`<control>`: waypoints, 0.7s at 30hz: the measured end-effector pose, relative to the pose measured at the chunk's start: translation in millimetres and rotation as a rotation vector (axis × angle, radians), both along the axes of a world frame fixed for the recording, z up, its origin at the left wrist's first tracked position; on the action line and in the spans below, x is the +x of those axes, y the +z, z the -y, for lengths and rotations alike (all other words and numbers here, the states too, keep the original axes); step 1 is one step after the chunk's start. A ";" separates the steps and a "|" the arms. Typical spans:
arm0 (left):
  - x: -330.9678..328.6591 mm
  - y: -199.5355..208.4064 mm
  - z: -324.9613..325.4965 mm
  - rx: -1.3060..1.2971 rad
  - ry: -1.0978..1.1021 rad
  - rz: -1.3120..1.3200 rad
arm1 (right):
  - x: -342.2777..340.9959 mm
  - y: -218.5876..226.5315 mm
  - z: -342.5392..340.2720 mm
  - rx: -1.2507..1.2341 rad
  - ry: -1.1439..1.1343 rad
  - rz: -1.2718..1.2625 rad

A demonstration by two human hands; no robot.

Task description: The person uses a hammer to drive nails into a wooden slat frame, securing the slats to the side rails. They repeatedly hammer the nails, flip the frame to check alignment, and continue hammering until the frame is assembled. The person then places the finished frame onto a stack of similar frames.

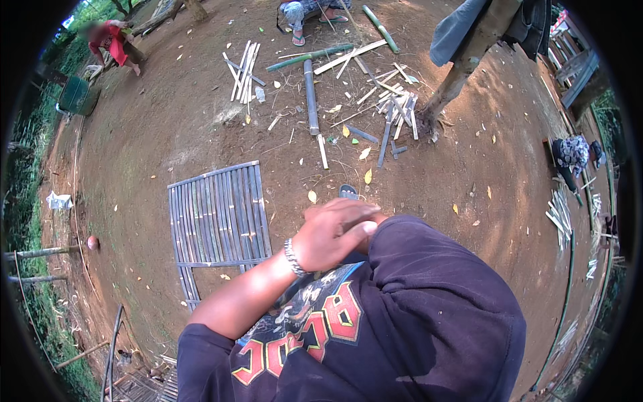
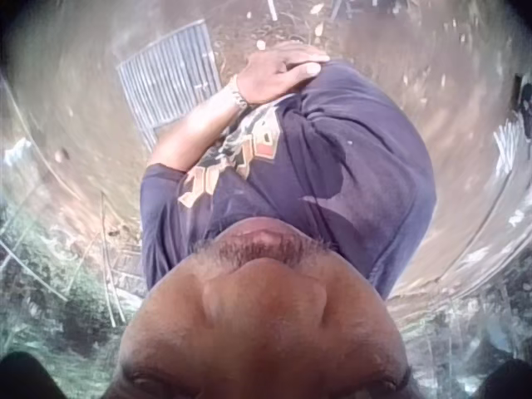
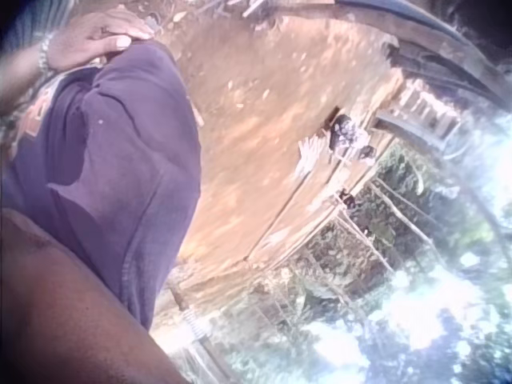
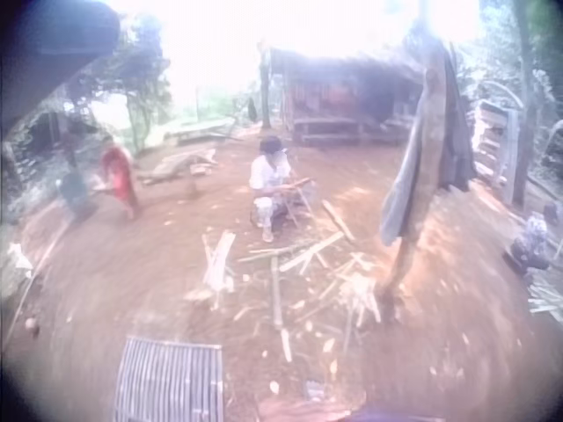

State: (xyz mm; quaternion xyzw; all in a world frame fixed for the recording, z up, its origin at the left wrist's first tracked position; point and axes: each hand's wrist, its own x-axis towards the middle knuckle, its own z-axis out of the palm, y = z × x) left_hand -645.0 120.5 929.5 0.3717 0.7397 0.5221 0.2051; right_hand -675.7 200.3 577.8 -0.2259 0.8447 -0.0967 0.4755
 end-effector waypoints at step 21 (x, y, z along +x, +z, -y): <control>12.8 27.9 11.4 0.302 -0.314 1.102 | -96.4 114.1 62.4 -0.149 0.187 -0.334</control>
